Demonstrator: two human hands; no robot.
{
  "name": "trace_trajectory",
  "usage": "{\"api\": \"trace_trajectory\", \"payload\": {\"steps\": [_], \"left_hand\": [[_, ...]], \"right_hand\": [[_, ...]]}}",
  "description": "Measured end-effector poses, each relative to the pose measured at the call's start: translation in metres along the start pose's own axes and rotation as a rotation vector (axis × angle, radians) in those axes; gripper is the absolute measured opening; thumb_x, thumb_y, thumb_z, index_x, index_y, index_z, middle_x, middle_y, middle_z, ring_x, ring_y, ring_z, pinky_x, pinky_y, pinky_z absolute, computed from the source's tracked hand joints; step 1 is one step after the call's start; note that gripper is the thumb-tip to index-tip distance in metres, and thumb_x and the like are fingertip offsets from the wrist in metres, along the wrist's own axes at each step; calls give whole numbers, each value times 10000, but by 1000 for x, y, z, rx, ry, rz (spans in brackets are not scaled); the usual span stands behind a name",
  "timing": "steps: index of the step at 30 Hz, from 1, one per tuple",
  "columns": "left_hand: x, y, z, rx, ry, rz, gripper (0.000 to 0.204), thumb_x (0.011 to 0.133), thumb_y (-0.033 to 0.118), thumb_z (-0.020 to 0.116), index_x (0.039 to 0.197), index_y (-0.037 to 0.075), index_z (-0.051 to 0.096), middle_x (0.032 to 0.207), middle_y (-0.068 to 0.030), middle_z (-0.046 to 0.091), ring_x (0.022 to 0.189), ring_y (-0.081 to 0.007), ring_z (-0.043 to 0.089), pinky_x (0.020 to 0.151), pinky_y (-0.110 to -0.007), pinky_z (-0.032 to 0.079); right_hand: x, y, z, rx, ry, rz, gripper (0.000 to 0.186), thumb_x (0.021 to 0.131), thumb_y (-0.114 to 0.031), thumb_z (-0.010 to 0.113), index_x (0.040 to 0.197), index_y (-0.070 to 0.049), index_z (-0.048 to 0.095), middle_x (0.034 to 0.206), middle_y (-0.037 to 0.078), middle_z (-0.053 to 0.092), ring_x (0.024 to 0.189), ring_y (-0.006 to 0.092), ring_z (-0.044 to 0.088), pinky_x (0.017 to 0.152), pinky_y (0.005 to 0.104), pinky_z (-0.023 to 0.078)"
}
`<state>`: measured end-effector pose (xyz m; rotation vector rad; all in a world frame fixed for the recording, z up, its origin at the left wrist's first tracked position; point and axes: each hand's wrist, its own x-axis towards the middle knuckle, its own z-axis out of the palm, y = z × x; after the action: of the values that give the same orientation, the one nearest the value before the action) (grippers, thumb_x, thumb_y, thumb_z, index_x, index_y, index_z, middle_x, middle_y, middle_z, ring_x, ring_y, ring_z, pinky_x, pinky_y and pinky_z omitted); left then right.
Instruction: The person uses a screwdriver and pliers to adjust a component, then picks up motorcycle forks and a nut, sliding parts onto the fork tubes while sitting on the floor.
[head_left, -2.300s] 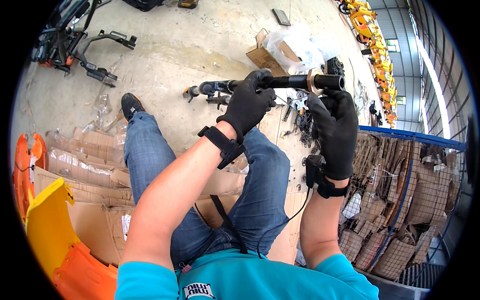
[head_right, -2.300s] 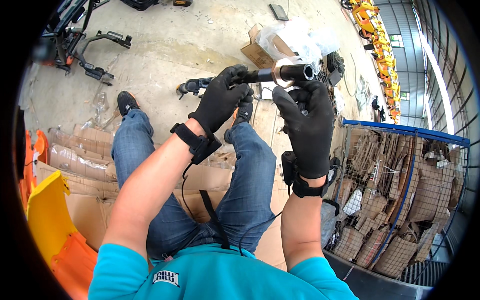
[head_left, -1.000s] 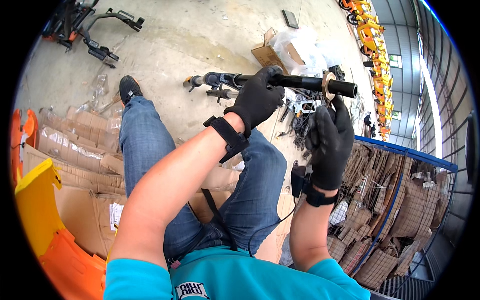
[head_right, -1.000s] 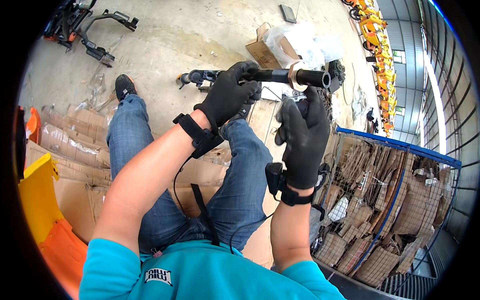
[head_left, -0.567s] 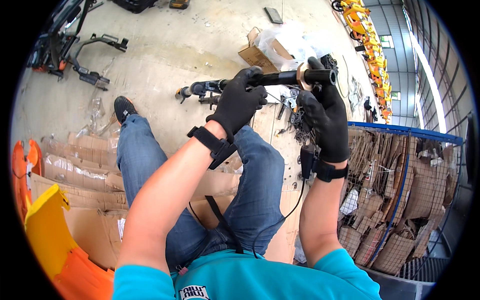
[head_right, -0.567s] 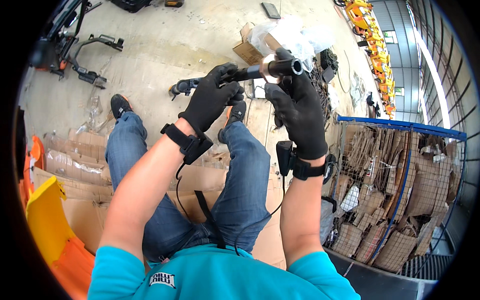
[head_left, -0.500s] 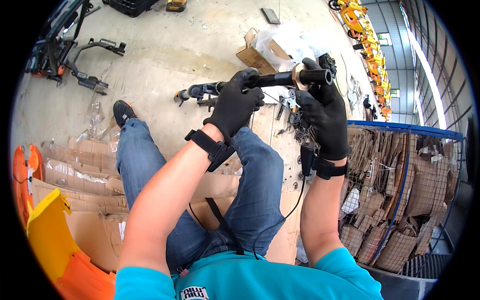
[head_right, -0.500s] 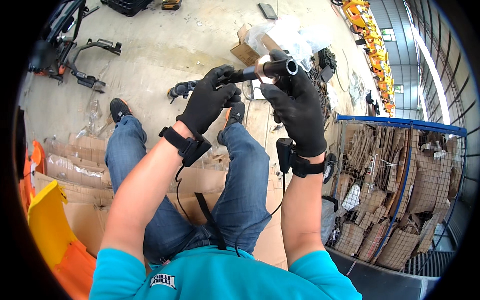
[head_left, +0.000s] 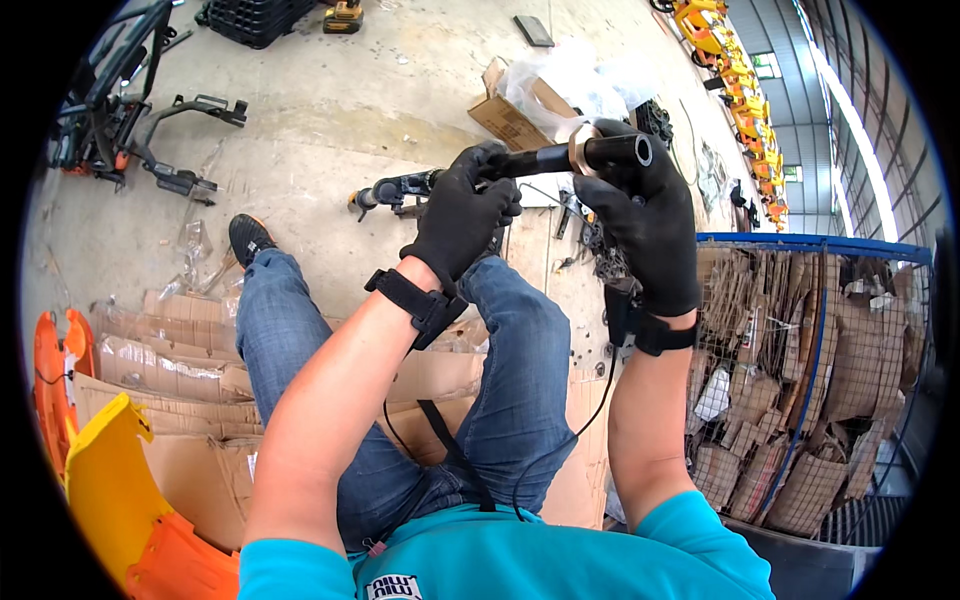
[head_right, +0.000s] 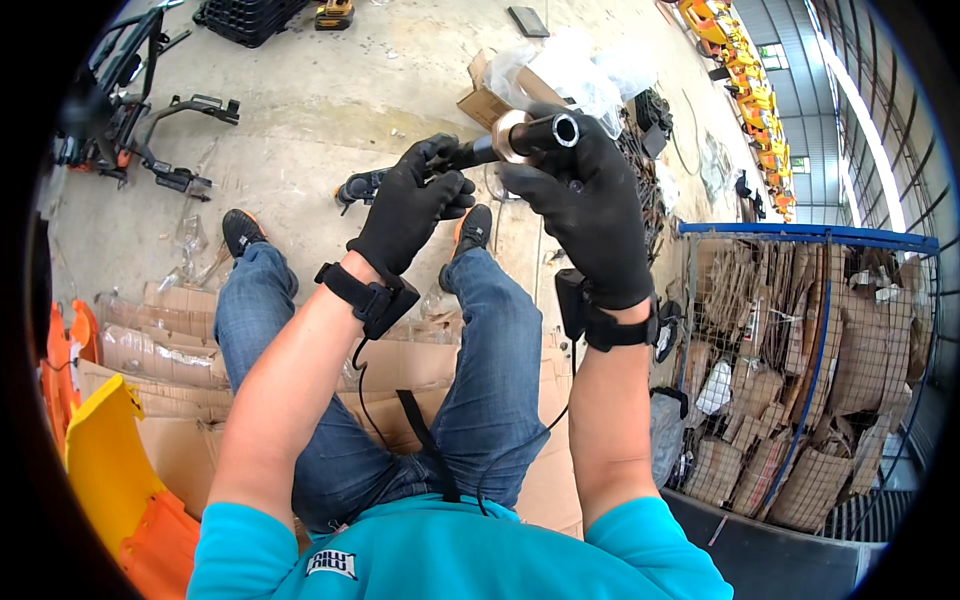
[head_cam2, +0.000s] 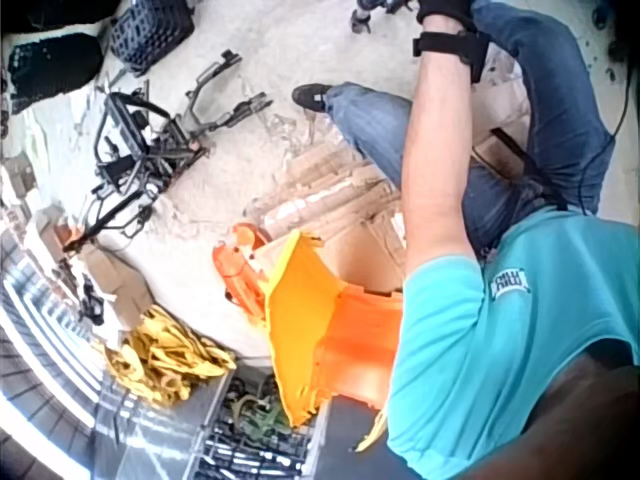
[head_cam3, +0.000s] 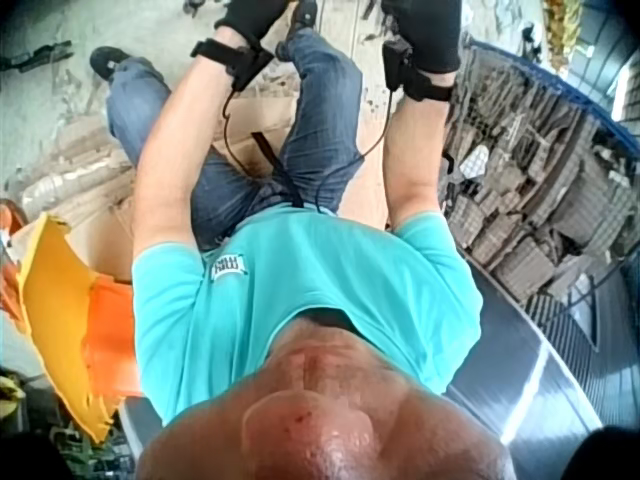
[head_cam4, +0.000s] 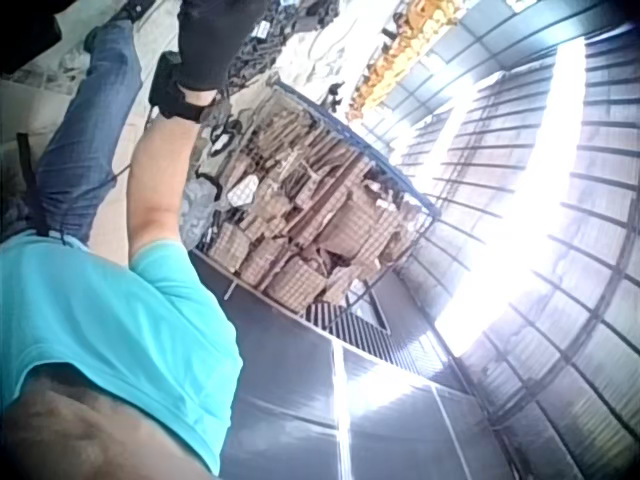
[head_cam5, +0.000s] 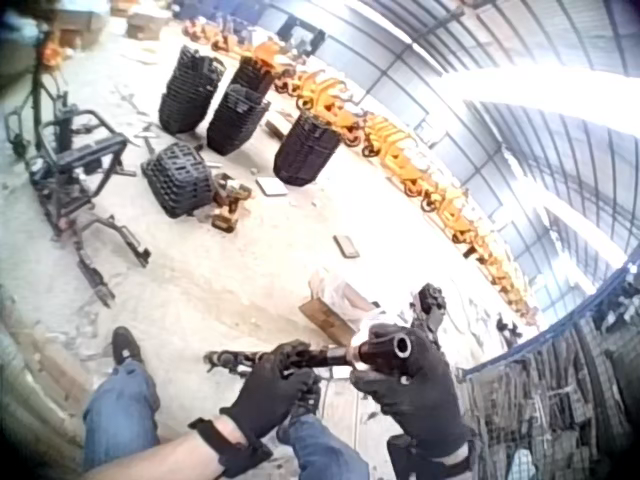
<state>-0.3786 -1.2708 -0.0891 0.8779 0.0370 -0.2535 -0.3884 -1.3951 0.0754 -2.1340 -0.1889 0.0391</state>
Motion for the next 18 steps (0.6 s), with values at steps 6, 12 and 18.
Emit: {"api": "trace_trajectory", "payload": {"steps": [6, 12, 18], "left_hand": [[0, -2, -2, 17, 0, 15, 452, 938, 22, 560, 1372, -13, 439, 1098, -140, 622, 893, -169, 665, 756, -295, 591], [0, -2, -4, 27, 4, 28, 444, 935, 30, 571, 1360, -12, 450, 1091, -135, 628, 880, -166, 667, 751, -293, 591], [-1, -2, -4, 16, 2, 20, 440, 934, 32, 573, 1355, -12, 454, 1077, -137, 628, 882, -166, 667, 751, -295, 592]], "right_hand": [[-5, 10, 19, -54, 174, -88, 464, 792, -87, 811, 1181, -13, 569, 963, 36, 638, 791, 83, 561, 653, 233, 482], [2, 14, -4, 39, -74, -20, 436, 841, -56, 751, 1241, -30, 580, 984, 20, 643, 848, 81, 576, 704, 230, 487], [-6, 16, 22, -98, 86, -52, 513, 830, -46, 754, 1288, -31, 524, 971, 18, 639, 783, 84, 543, 688, 228, 466]]}}
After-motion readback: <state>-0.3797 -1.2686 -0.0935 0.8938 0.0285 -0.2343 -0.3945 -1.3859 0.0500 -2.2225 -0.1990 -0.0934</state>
